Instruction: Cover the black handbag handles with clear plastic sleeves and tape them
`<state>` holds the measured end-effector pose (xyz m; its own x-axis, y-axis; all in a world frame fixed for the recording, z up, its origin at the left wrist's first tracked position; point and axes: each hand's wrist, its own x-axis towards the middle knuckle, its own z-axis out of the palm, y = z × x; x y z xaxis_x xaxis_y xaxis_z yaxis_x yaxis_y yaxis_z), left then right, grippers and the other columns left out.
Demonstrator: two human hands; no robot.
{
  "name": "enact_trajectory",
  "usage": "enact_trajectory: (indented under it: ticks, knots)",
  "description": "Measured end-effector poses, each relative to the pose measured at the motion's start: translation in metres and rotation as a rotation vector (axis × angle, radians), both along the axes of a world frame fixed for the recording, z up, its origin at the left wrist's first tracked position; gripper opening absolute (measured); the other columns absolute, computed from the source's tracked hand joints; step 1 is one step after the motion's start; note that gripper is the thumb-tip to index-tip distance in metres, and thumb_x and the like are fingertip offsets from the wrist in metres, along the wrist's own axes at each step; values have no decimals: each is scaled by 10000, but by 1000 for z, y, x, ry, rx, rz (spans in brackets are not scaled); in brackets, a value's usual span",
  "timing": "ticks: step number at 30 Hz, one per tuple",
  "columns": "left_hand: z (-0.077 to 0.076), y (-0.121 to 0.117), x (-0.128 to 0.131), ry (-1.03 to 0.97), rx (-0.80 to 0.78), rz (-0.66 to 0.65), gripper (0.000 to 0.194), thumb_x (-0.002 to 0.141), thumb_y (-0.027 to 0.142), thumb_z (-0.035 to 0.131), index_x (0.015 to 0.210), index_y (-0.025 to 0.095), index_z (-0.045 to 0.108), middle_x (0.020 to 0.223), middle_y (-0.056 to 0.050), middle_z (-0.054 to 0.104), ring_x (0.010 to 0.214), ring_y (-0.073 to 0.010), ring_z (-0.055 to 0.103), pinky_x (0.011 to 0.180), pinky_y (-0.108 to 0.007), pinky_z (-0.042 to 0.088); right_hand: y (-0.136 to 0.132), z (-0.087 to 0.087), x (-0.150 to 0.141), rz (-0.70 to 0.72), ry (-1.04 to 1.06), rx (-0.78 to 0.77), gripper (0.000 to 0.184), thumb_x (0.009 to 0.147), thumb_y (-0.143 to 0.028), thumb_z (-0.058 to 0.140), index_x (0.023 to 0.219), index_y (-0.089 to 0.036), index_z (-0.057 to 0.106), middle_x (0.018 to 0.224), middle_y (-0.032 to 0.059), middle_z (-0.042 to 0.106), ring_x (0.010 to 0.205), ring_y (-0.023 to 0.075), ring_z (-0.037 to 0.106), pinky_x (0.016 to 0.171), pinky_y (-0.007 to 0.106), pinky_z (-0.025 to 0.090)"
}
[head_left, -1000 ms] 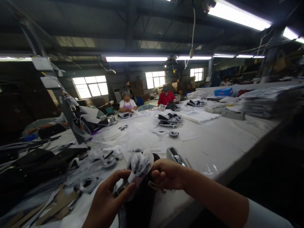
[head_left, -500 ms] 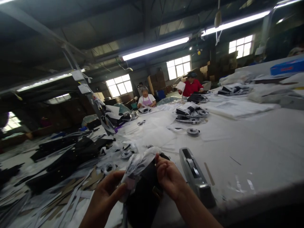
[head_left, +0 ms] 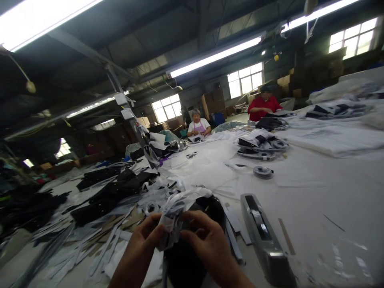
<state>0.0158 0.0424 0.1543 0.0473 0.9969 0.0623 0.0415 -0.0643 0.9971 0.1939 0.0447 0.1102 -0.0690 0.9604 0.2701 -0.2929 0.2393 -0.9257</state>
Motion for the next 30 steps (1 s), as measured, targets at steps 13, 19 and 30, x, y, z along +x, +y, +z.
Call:
enact_trajectory:
  ticks: [13,19,30]
  knots:
    - [-4,1,-5,42,46,18,431,708,473,787,1002,165,723,917,-80,756,878,-267,676,740,-313,505,-18,2,-1,39,40,52,405,829,-492,672,1133,-224,673,1008,63,694,791,186,626,635,249,479]
    - [-4,3,-5,70,71,-18,442,712,494,773,996,159,719,895,-76,755,861,-258,674,741,-306,500,-22,6,-12,-123,-58,49,247,792,-413,732,897,-190,750,849,53,721,755,191,639,638,249,476]
    - [-7,0,-6,-13,51,-85,425,705,506,773,930,150,718,807,-63,738,791,-246,660,663,-291,470,-18,9,-13,-27,4,-92,377,760,-508,752,828,-141,802,641,39,703,589,144,595,555,221,436]
